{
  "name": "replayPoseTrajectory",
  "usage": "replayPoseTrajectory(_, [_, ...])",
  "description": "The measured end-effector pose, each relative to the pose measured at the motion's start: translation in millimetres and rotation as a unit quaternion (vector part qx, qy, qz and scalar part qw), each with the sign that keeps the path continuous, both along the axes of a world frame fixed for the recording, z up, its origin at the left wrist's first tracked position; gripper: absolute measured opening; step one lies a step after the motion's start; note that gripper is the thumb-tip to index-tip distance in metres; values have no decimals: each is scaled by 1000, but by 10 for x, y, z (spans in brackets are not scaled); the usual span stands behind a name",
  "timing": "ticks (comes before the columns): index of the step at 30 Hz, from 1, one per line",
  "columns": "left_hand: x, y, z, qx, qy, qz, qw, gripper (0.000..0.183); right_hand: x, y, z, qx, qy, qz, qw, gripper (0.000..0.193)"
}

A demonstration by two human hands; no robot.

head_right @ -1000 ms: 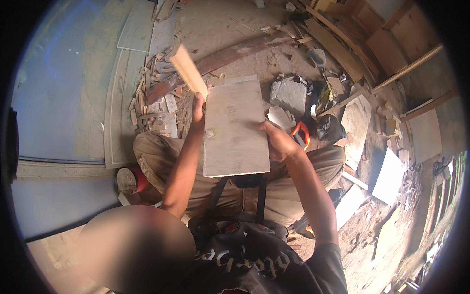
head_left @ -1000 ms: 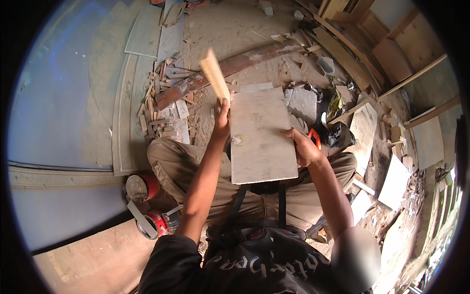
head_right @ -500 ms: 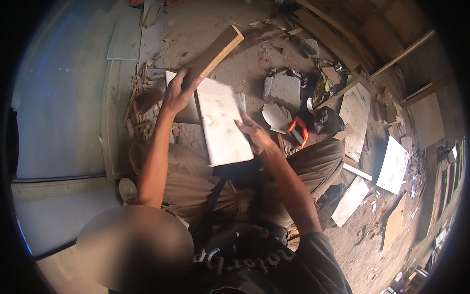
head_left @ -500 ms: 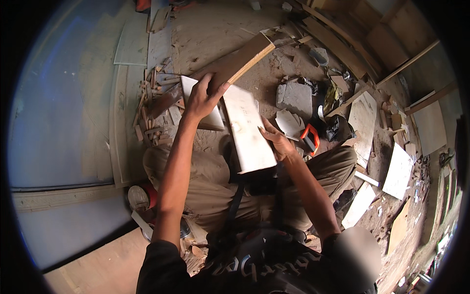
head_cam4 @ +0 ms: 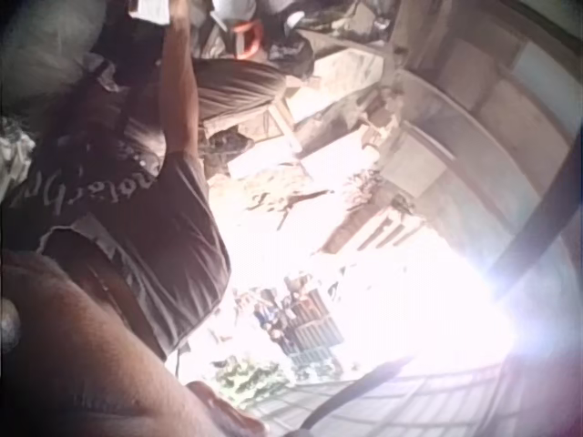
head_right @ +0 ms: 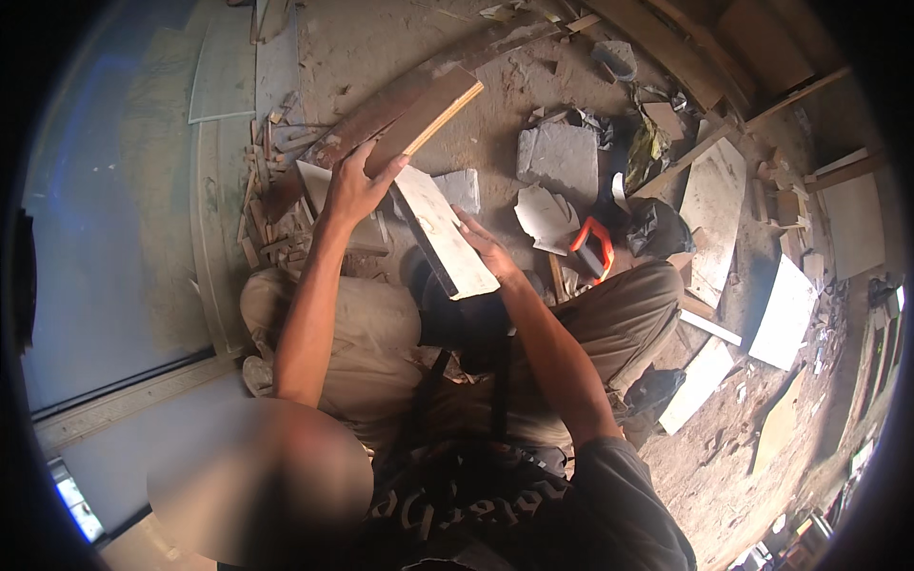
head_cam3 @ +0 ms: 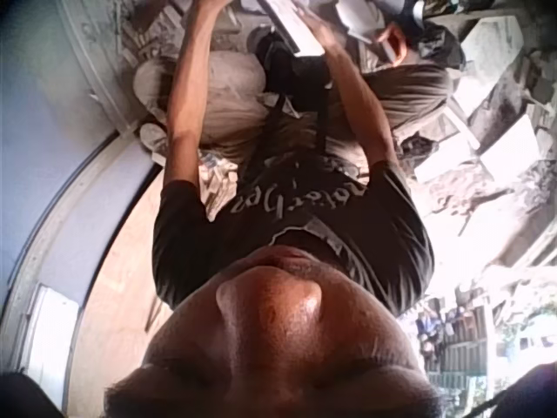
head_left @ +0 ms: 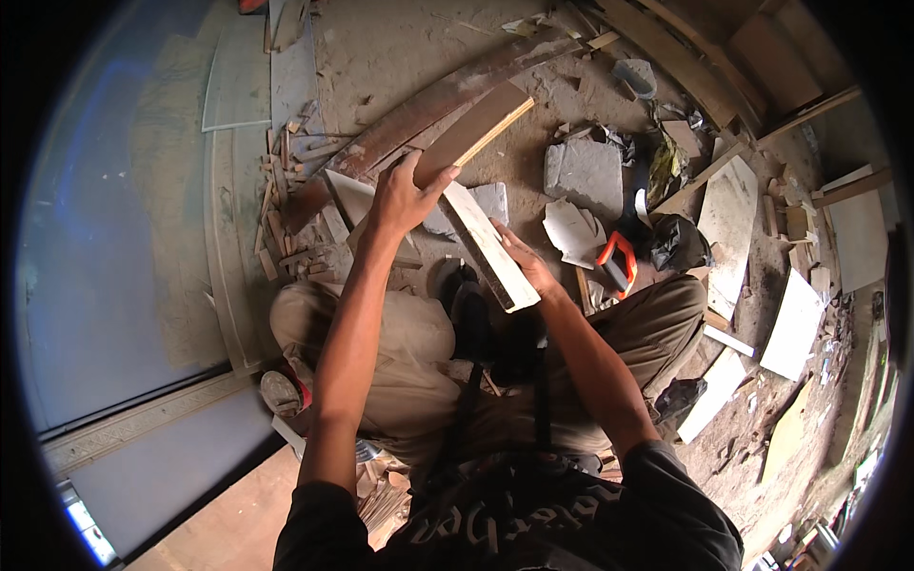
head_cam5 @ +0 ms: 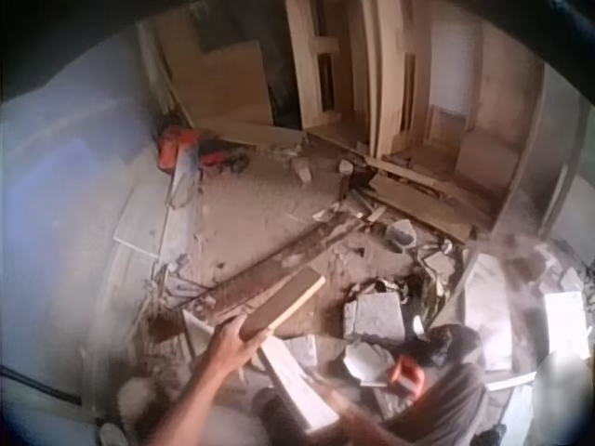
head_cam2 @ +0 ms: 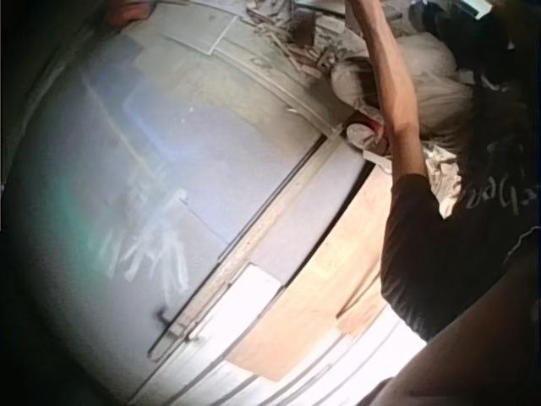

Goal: The person sits on the floor and assembles a small wooden structure using a hammer and nails. They position a wooden plank against a white board, hammer nails to secure it, and repeat the process with additional pieces.

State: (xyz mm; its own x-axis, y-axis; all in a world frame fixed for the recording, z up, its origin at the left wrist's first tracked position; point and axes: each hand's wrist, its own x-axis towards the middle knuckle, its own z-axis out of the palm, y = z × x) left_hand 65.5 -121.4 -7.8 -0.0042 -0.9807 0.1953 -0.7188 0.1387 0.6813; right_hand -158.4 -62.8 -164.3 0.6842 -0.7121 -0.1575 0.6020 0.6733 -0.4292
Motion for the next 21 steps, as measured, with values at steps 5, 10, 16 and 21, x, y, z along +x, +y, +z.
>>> replayPoseTrajectory(5, [-90, -224, -240, 46, -72, 33, 996, 63, 86, -207, -335, -5, 64, 3, 998, 62])
replayPoseTrajectory(10, [-143, -257, -904, 9, -134, 24, 991, 68, -45, -229, -845, 3, 175, 56, 983, 58])
replayPoseTrajectory(16, [-268, -228, -1253, 39, -97, 29, 994, 69, -160, -234, -1141, 3, 203, 91, 975, 57])
replayPoseTrajectory(21, [-381, -169, -1409, -33, -135, 63, 988, 67, -242, -300, -1105, 27, 384, 165, 908, 52])
